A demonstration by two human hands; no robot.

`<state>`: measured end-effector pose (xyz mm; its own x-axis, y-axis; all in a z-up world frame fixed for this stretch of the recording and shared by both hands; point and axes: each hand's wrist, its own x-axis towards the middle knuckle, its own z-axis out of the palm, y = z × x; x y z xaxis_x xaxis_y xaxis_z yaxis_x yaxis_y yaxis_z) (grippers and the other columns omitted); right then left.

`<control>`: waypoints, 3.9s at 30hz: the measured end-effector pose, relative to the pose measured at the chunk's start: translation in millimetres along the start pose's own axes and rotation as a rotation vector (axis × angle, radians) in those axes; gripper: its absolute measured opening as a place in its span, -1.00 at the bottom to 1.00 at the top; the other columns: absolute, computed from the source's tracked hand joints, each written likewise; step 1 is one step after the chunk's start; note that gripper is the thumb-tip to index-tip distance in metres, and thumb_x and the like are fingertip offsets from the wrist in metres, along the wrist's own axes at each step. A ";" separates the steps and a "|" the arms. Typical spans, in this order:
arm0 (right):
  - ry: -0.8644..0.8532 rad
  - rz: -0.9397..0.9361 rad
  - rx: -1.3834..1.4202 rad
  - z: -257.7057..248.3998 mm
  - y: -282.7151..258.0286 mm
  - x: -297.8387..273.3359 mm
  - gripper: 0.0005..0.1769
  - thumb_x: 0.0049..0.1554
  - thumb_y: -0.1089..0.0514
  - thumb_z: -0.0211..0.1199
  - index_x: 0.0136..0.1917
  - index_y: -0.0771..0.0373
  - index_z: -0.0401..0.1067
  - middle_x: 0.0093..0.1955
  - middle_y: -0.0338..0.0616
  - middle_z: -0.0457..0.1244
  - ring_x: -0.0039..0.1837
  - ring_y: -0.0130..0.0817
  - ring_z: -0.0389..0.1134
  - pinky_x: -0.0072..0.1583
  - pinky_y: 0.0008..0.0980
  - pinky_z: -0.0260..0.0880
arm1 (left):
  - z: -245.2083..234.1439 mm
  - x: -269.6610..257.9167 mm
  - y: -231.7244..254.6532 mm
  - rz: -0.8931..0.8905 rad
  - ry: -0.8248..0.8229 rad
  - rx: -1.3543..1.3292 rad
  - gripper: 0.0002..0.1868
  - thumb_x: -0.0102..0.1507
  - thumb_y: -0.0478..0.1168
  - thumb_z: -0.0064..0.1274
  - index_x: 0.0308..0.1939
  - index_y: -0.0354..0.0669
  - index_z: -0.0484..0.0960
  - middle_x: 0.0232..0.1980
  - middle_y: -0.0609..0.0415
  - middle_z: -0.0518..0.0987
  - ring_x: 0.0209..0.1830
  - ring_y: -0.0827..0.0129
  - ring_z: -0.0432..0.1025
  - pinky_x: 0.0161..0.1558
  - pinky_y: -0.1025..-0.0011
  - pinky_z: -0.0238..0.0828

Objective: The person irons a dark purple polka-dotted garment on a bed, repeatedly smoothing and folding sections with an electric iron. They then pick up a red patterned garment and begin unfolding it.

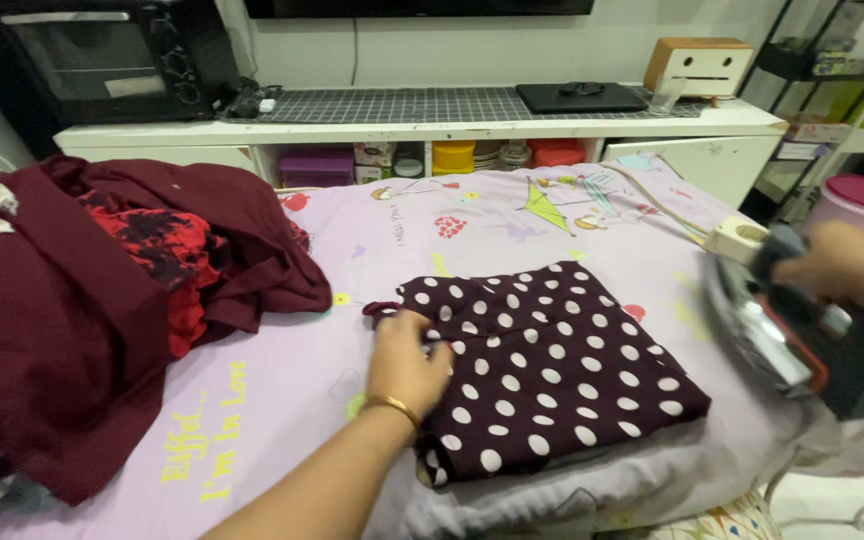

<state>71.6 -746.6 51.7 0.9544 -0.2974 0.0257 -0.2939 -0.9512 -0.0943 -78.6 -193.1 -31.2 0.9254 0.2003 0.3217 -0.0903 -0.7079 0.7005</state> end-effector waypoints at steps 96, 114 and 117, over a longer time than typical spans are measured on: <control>0.035 -0.456 0.037 14.2 -387.8 -278.4 -0.52 0.22 -0.14 0.15 0.04 0.38 0.41 -0.07 0.22 0.40 0.02 0.18 0.47 0.09 0.01 0.47 | -74.5 -30.4 -66.3 -0.219 -0.566 -0.016 -0.74 0.00 0.03 0.41 -0.47 0.00 0.74 -0.48 0.21 0.65 -0.49 0.52 0.45 -0.24 0.47 0.39; 0.041 -0.463 0.019 15.3 -370.4 -297.4 -0.56 0.22 -0.11 0.15 0.03 0.36 0.38 -0.10 0.21 0.41 -0.04 0.15 0.48 0.03 0.02 0.49 | -64.9 -23.6 -80.3 -0.192 -0.609 -0.044 -0.76 0.02 -0.11 0.44 -0.46 -0.17 0.73 -0.50 0.10 0.63 -0.52 0.48 0.43 -0.32 0.42 0.42; -0.001 -0.450 0.072 12.5 -373.4 -295.7 -0.56 0.22 -0.12 0.14 0.05 0.35 0.38 -0.08 0.19 0.41 -0.06 0.12 0.50 0.04 0.00 0.49 | -60.8 -22.5 -86.3 -0.191 -0.595 -0.062 -0.76 0.02 -0.12 0.44 -0.48 -0.18 0.72 -0.50 0.12 0.63 -0.52 0.49 0.42 -0.33 0.43 0.42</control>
<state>-100.2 -302.5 66.9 0.9863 0.1448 0.0793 0.1550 -0.9776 -0.1426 -113.9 -95.4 -60.1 0.9721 -0.1042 -0.2101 0.0926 -0.6528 0.7518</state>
